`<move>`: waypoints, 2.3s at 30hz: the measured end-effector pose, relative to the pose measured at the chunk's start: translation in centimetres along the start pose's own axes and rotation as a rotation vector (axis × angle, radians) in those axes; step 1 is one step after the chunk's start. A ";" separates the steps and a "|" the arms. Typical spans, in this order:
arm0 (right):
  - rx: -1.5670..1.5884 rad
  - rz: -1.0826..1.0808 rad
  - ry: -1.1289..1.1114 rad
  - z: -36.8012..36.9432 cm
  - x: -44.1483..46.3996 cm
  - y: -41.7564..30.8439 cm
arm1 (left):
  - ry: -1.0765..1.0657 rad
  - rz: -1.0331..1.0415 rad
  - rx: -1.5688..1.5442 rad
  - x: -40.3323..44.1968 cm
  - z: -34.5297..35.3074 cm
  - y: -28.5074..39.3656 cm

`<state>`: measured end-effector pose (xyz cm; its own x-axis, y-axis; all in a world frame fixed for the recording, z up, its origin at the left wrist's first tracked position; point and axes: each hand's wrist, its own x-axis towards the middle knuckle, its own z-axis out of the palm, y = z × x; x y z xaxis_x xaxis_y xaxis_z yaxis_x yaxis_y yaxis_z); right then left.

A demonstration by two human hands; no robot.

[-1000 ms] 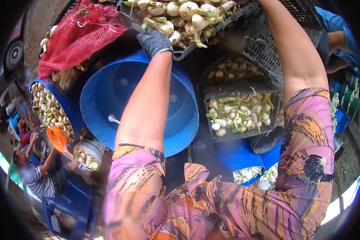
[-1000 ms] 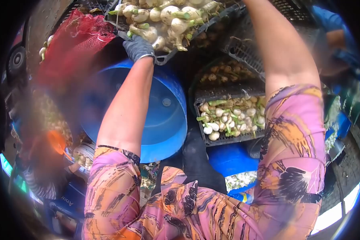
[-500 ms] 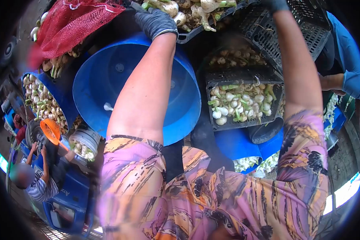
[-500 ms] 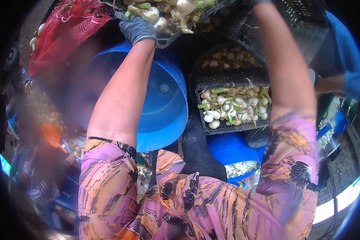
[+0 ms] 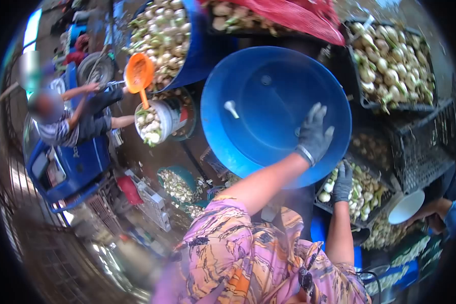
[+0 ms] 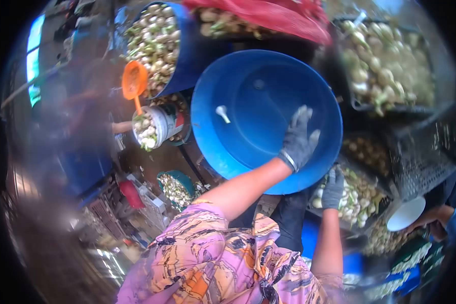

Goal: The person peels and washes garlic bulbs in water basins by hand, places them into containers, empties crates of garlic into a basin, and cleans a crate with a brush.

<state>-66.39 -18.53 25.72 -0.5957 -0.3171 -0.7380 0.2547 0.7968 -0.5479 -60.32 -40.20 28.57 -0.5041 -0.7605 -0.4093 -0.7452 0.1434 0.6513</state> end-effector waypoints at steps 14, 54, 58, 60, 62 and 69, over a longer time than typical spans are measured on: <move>0.244 0.631 -0.017 8.3 -3.7 3.5 | 0.306 -1.341 -0.108 -22.1 -11.3 -32.2; 0.223 0.019 0.273 -1.4 23.5 -6.9 | -0.335 -0.300 -1.065 12.0 -3.3 0.5; 0.257 -0.129 0.388 -8.2 21.9 -11.9 | -0.085 -0.424 -0.724 19.5 3.6 4.0; 0.219 -0.356 0.533 -13.0 22.6 -14.5 | -0.011 -0.424 -0.485 23.8 6.8 3.7; 0.111 -0.388 0.618 -17.6 23.9 -18.1 | 0.049 -0.465 -0.223 25.5 8.2 5.7; -0.335 -0.510 0.807 -28.9 40.5 -21.1 | -0.442 -0.183 0.618 24.2 5.9 12.6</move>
<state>-117.95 -33.33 18.77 -0.9426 -0.3159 0.1079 -0.3266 0.8061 -0.4935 -84.52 -53.12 23.14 -0.3804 -0.5017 -0.7769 -0.8756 0.4659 0.1278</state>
